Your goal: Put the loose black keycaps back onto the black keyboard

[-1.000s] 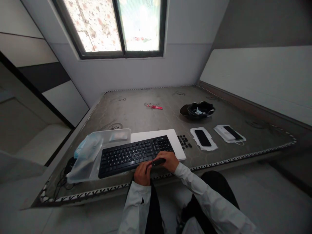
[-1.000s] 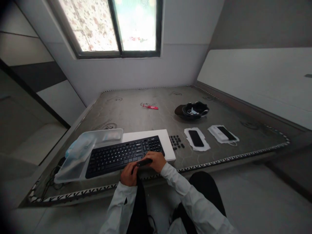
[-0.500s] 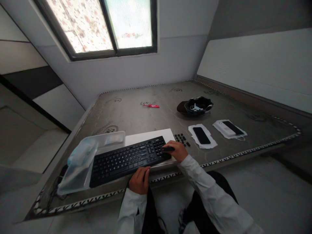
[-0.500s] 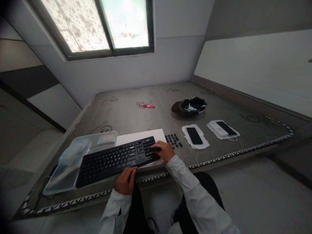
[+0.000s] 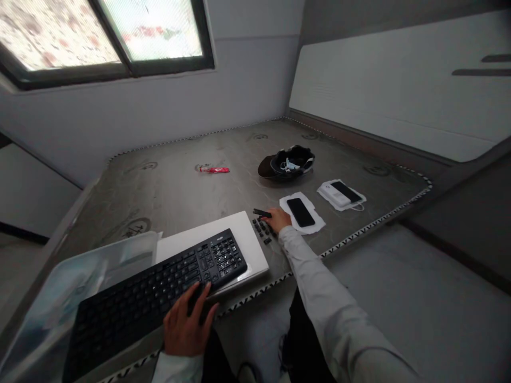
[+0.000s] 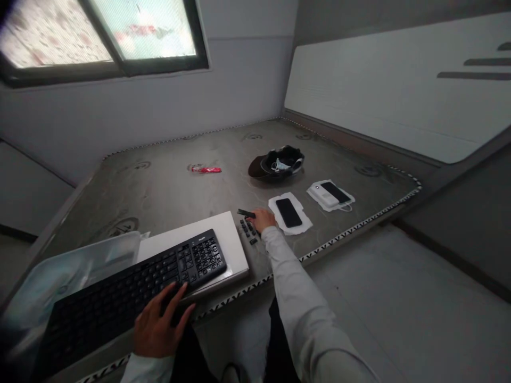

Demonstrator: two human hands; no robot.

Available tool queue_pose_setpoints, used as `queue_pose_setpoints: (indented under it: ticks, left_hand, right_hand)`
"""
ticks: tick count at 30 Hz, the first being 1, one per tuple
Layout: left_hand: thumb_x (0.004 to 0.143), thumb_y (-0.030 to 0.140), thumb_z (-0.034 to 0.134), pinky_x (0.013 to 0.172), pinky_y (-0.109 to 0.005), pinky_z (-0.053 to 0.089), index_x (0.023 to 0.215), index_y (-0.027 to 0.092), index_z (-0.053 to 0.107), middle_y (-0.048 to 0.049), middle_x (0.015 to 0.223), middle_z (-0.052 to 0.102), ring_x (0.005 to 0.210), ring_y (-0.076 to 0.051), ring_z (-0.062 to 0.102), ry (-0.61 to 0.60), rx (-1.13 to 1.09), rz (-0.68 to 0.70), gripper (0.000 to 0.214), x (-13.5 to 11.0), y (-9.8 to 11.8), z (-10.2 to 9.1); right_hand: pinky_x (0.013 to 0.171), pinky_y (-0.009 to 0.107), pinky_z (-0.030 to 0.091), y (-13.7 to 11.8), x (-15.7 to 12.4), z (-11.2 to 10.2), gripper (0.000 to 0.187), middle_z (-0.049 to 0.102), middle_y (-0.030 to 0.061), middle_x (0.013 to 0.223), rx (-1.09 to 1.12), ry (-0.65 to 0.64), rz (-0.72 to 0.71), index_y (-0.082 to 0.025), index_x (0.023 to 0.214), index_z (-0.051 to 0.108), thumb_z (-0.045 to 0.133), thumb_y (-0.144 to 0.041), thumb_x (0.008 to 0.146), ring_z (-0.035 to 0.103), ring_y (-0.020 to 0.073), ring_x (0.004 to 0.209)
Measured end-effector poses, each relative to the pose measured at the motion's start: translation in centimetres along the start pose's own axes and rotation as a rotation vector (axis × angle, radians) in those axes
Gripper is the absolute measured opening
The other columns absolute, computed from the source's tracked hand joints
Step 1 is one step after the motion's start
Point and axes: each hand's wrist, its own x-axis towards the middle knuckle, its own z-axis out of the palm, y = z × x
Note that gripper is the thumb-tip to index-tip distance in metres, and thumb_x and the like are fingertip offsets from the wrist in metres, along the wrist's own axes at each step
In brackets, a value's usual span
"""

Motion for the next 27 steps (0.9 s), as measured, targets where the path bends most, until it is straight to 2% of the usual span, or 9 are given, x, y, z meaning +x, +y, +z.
queue_pose_setpoints:
  ticks: [2, 7, 13, 18, 23, 27]
  left_hand:
    - [0.081, 0.038, 0.063, 0.092, -0.040, 0.041, 0.127, 0.037, 0.053, -0.0037, 0.131, 0.054, 0.108, -0.026, 0.055, -0.017, 0.012, -0.052, 0.046, 0.2, 0.1, 0.2]
    - [0.081, 0.038, 0.062, 0.098, -0.046, 0.039, 0.135, 0.039, 0.043, -0.0025, 0.142, 0.043, 0.115, -0.030, 0.052, -0.038, -0.010, -0.180, 0.057, 0.4, -0.1, 0.7]
    - [0.081, 0.037, 0.063, 0.095, -0.046, 0.042, 0.135, 0.040, 0.041, -0.0030, 0.143, 0.043, 0.113, -0.030, 0.053, -0.071, 0.037, -0.149, 0.059, 0.3, -0.6, 1.0]
    - [0.083, 0.039, 0.060, 0.098, -0.052, 0.037, 0.134, 0.044, 0.040, -0.0029, 0.145, 0.039, 0.110, -0.030, 0.055, -0.116, 0.124, -0.148, 0.055, 0.1, -0.8, 1.0]
    - [0.085, 0.041, 0.056, 0.102, -0.058, 0.030, 0.134, 0.044, 0.040, -0.0032, 0.145, 0.039, 0.111, -0.031, 0.054, -0.150, 0.173, -0.203, 0.052, 0.0, -1.3, 0.4]
    - [0.085, 0.043, 0.054, 0.103, -0.061, 0.025, 0.132, 0.044, 0.044, -0.0031, 0.144, 0.041, 0.113, -0.030, 0.054, -0.185, 0.165, -0.252, 0.048, -0.4, -2.4, -0.2]
  right_hand:
    - [0.076, 0.024, 0.043, -0.4, 1.0, 0.4, 0.030, 0.067, 0.0046, 0.106, -0.031, -0.064, -0.026, -0.029, 0.099, 0.071, 0.059, -0.050, 0.081, 0.061, 0.0191, 0.097]
    - [0.080, 0.025, 0.044, -1.1, 3.0, 1.6, 0.031, 0.068, 0.0056, 0.108, -0.056, -0.135, -0.043, -0.029, 0.100, 0.071, 0.058, -0.050, 0.082, 0.060, 0.0203, 0.102]
    - [0.079, 0.025, 0.045, -1.8, 4.5, 3.0, 0.034, 0.069, 0.0075, 0.104, -0.004, -0.247, 0.057, -0.028, 0.100, 0.071, 0.066, -0.050, 0.075, 0.063, 0.0204, 0.098]
    - [0.079, 0.031, 0.048, -3.7, 4.5, 4.1, 0.038, 0.068, 0.0151, 0.106, -0.012, -0.211, 0.168, -0.018, 0.103, 0.070, 0.065, -0.044, 0.075, 0.064, 0.0253, 0.097]
    - [0.077, 0.031, 0.048, -6.5, 4.0, 5.0, 0.030, 0.068, 0.0186, 0.101, 0.020, -0.139, 0.151, -0.013, 0.099, 0.070, 0.055, -0.033, 0.083, 0.065, 0.0268, 0.095]
    - [0.075, 0.032, 0.049, -8.2, 3.7, 5.6, 0.030, 0.069, 0.0188, 0.099, 0.046, -0.161, 0.164, -0.013, 0.099, 0.069, 0.053, -0.033, 0.084, 0.066, 0.0270, 0.093]
